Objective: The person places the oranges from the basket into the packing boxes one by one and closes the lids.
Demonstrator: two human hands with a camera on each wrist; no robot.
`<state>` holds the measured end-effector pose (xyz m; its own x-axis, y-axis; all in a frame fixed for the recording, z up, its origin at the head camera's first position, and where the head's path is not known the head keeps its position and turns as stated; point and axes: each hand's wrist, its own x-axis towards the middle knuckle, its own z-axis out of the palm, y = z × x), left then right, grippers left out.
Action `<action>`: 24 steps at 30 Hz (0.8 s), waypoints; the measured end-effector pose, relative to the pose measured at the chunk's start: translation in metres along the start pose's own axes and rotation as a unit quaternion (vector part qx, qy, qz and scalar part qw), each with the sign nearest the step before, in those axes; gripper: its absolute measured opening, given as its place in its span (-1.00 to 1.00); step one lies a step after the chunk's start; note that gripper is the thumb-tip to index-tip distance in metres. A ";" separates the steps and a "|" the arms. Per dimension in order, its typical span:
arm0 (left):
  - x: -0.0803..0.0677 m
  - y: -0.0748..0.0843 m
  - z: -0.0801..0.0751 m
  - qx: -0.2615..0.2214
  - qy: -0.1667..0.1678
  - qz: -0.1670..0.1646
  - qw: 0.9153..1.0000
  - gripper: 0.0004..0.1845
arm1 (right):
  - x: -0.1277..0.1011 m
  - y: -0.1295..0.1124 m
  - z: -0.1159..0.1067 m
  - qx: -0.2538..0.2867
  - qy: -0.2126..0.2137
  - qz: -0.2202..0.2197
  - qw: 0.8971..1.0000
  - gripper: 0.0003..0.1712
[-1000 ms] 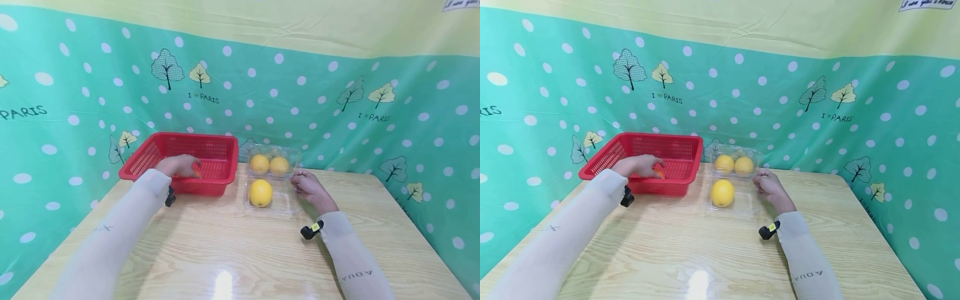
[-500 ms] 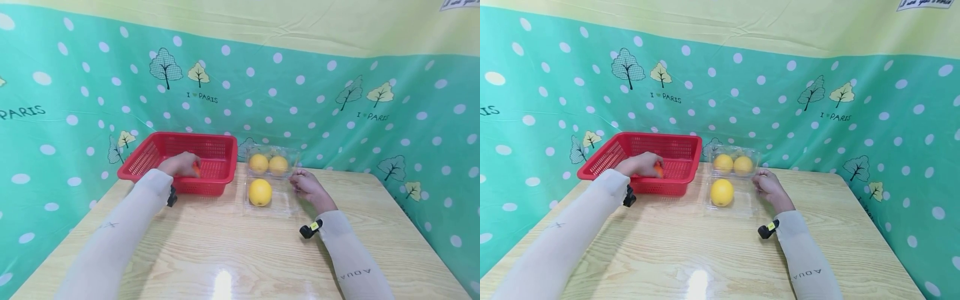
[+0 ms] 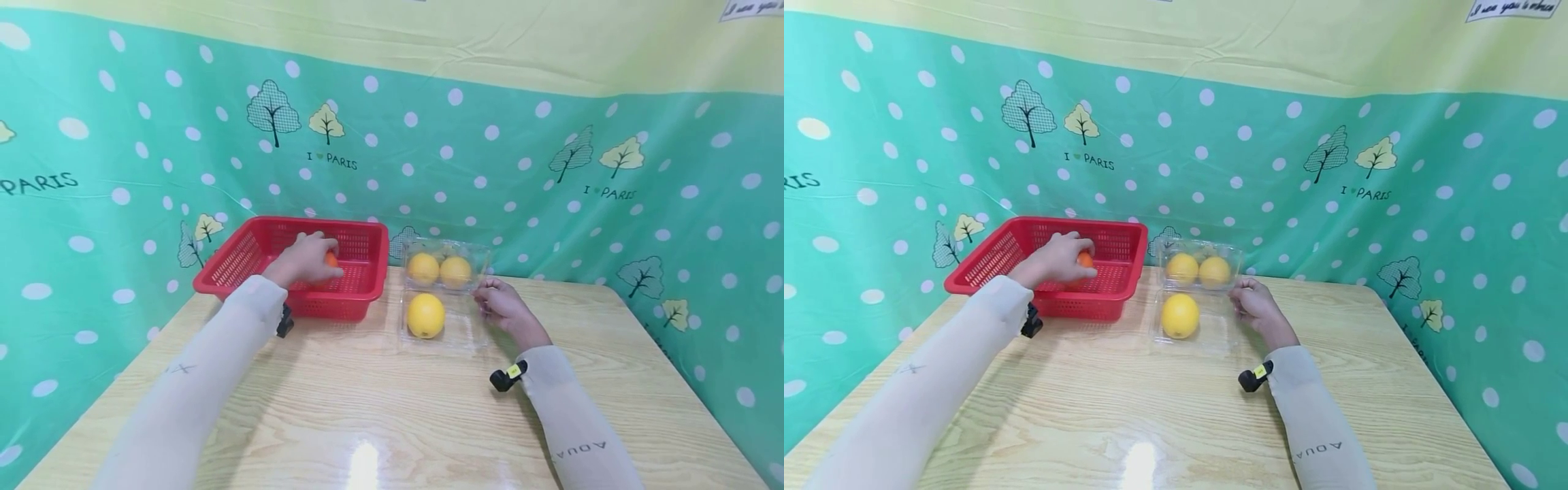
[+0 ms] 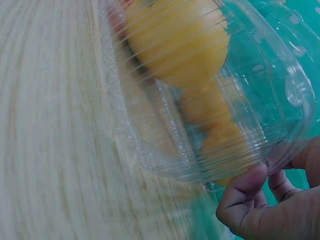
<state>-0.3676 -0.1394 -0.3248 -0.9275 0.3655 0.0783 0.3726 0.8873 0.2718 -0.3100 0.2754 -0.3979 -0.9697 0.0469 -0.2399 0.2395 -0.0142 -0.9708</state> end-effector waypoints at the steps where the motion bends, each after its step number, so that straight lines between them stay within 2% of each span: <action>1: -0.001 0.003 -0.002 -0.001 0.007 0.005 1.000 -0.29 | 0.000 0.000 0.000 -0.001 -0.002 -0.001 1.000 -0.87; 5: -0.004 0.016 -0.010 0.006 0.034 0.028 0.999 -0.26 | 0.001 0.001 0.000 -0.001 -0.001 0.000 1.000 -0.87; 13: -0.007 0.054 -0.020 0.029 0.063 0.063 0.996 -0.29 | 0.000 0.000 -0.001 -0.001 -0.002 0.004 1.000 -0.87; 19: -0.012 0.083 -0.016 0.042 0.061 0.104 0.992 -0.28 | -0.001 -0.001 -0.002 -0.003 -0.004 0.004 1.000 -0.87; 24: -0.020 0.108 -0.007 0.021 0.069 0.152 0.986 -0.40 | -0.001 -0.001 -0.001 -0.013 -0.001 0.002 1.000 -0.87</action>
<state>-0.3088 -0.0531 -0.2904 -0.7666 0.5775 0.2808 0.6326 0.7544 0.1753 -0.3095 0.2766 -0.3972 -0.9688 0.0446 -0.2437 0.2444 0.0109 -0.9696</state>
